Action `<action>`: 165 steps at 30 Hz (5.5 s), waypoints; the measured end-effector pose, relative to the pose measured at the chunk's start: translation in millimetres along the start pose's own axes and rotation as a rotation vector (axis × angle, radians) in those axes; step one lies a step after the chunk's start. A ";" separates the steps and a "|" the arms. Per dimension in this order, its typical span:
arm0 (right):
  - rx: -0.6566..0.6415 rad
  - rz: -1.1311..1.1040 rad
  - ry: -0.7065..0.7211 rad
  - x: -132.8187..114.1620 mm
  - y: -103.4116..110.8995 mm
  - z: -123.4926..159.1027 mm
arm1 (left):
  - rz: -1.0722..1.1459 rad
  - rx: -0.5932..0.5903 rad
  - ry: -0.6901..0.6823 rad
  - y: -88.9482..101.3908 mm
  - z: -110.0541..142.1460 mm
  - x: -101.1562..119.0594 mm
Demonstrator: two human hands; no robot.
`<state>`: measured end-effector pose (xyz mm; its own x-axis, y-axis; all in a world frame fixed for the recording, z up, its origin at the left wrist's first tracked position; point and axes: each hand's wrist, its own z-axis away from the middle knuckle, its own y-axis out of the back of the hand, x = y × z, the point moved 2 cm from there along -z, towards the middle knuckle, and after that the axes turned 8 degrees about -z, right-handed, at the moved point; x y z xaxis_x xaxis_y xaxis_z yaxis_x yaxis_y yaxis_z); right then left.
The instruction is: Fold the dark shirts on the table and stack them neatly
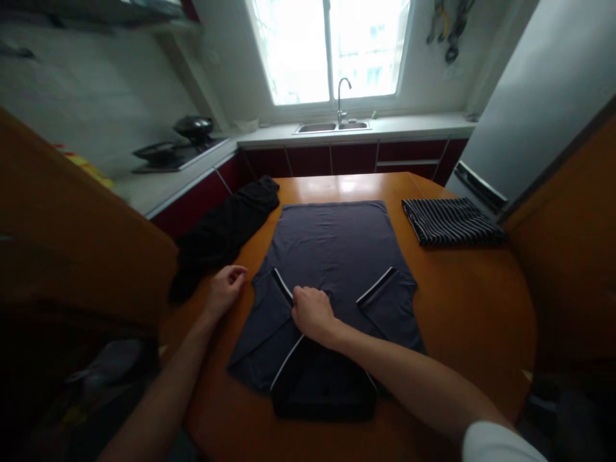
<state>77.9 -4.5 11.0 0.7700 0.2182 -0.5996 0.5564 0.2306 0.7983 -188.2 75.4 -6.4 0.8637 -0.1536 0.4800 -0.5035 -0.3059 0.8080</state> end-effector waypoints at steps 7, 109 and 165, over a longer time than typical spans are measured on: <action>-0.003 0.037 0.030 2.7 -5.7 0.8 | 0.148 -0.153 -0.264 -20.8 24.5 46.1; 0.153 0.114 0.062 128.2 62.4 87.5 | 0.044 -0.433 -0.391 -26.5 95.5 121.8; 0.962 -0.178 -0.064 193.1 119.0 85.0 | -0.501 -0.317 -0.402 -54.1 54.2 85.2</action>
<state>319.4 -15.5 -5.0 0.6497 0.1967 -0.7343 0.6614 -0.6225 0.4184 -86.2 27.9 -27.8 0.9035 -0.4195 -0.0880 0.0259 -0.1517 0.9881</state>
